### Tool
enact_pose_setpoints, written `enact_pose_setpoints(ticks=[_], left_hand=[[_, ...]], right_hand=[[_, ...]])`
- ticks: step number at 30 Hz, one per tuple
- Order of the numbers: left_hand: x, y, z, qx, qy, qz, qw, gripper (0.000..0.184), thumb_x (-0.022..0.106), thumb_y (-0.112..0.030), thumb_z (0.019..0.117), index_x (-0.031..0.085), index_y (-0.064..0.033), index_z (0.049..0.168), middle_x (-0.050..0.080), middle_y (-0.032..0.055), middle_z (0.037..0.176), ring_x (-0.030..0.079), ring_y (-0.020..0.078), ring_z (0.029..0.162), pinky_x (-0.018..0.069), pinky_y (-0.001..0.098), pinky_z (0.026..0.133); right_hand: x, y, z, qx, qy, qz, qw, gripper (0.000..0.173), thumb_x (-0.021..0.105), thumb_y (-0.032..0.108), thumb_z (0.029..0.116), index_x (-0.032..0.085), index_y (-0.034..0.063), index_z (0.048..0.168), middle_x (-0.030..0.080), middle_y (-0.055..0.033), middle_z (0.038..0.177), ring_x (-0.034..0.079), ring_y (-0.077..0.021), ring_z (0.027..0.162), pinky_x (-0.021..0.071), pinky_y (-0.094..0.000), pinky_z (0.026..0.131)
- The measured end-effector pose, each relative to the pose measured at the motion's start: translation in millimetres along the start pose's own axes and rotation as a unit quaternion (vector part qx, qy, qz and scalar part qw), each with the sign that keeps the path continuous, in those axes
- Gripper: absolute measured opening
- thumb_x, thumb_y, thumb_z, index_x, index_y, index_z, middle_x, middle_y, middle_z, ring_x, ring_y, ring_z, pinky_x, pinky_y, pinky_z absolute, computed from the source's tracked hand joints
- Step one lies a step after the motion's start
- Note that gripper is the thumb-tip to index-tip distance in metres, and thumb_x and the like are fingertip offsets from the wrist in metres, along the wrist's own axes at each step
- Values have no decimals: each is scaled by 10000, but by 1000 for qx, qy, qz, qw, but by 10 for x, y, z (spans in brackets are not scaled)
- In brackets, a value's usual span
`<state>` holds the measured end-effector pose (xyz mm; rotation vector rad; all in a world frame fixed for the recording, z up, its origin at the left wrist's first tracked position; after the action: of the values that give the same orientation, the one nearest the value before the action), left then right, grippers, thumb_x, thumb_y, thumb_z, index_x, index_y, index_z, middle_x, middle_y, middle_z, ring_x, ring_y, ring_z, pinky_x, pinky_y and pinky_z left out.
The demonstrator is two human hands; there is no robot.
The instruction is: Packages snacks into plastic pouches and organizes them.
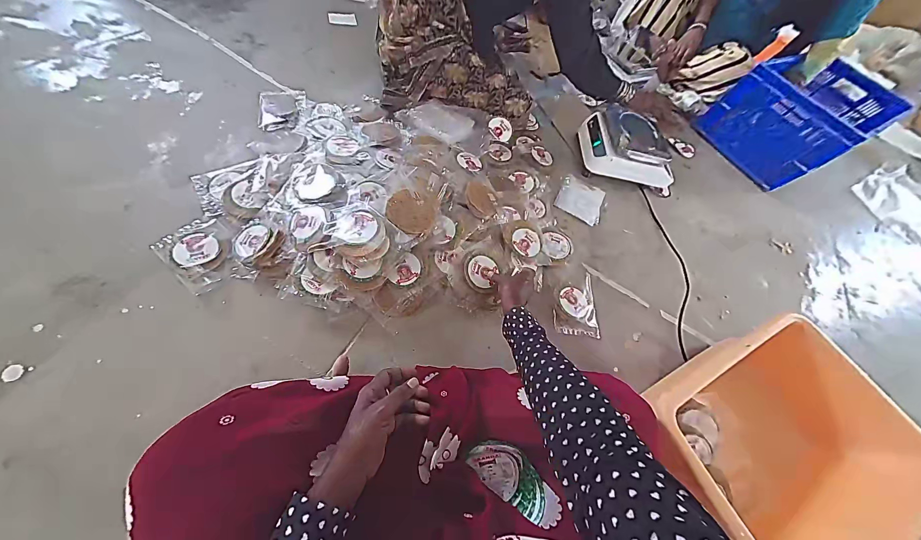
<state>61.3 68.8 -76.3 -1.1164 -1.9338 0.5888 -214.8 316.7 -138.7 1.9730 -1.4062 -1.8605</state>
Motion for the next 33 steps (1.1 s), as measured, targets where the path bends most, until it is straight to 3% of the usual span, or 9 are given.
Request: enact_pose_setpoints(ticks=[3, 7, 13, 20, 24, 26, 28, 30, 33], left_hand=[[15, -3, 17, 5, 4, 5, 1000, 225, 487, -53, 1053, 542, 44, 1248, 705, 182, 982, 729, 263, 793, 634, 388, 703], [23, -2, 21, 4, 3, 8, 1000, 214, 492, -53, 1054, 547, 47, 1235, 709, 182, 974, 731, 264, 791, 636, 388, 702], [12, 5, 13, -6, -6, 6, 1000, 233, 458, -94, 1079, 543, 47, 1244, 712, 172, 954, 729, 254, 775, 629, 387, 696], [3, -13, -23, -23, -48, -50, 997, 540, 225, -368, 1132, 542, 57, 1234, 723, 175, 916, 737, 289, 765, 630, 459, 701], [171, 69, -219, -87, 141, -118, 979, 1040, -48, -740, 957, 580, 50, 1209, 725, 215, 1084, 733, 339, 974, 614, 490, 821], [295, 153, -433, -91, 295, -145, 940, 1015, 89, -802, 939, 588, 8, 1291, 692, 224, 1200, 712, 334, 1058, 619, 448, 814], [399, 151, -741, -48, 361, -149, 919, 676, 478, -676, 967, 678, -95, 1248, 720, 125, 1096, 729, 208, 892, 620, 330, 660], [417, 187, -1029, -17, 338, -175, 925, 311, 707, -386, 926, 754, -153, 1127, 759, 48, 1014, 739, 119, 811, 628, 287, 664], [229, 403, -1137, -11, 230, -220, 948, 267, 805, -196, 846, 746, -101, 1089, 755, 100, 1047, 739, 183, 951, 620, 369, 855]], right_hand=[[11, 1, 15, -5, 23, 65, 998, 659, 849, 163, 794, 564, -26, 1358, 607, -277, 1322, 586, -422, 1237, 482, -588, 1013], [241, -129, 201, -32, 75, 115, 990, 345, 799, 195, 856, 680, -25, 1093, 652, -186, 941, 604, -275, 775, 515, -487, 709], [-78, 357, -275, -195, 92, 82, 973, 259, 703, 195, 961, 715, -18, 1108, 714, -209, 1044, 682, -331, 972, 518, -551, 898], [-929, 1063, -1810, -532, 174, 77, 825, 131, 636, 148, 1000, 712, 52, 1046, 731, -60, 930, 705, -138, 851, 585, -379, 817], [-1698, 1126, -2745, -620, 270, 176, 715, 99, 638, 54, 984, 690, -12, 1035, 728, -51, 969, 687, -64, 900, 577, -249, 844], [-1958, 1077, -3045, -652, 283, 183, 679, 104, 665, 41, 971, 710, -22, 1040, 746, -103, 1077, 709, -161, 1075, 577, -350, 991], [-2094, 951, -3185, -672, 253, 162, 677, 99, 693, 79, 956, 743, 13, 1011, 747, -100, 1097, 694, -191, 1104, 545, -399, 1006], [-2165, 733, -3199, -658, 224, 151, 703, 82, 716, 82, 941, 756, 26, 986, 742, -103, 1101, 688, -192, 1101, 552, -380, 997], [-2165, 264, -3023, -558, 195, 137, 795, 100, 713, 32, 923, 709, 0, 1018, 734, -75, 996, 713, -118, 933, 603, -292, 860]])
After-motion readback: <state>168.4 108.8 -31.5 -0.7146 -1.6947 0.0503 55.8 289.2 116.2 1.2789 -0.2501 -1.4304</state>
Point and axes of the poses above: each hand's wrist, its own z-axis towards the middle knuckle, its own x-axis out of the palm, y = z × x, the point moved 7 cm from there along z, towards the middle knuckle
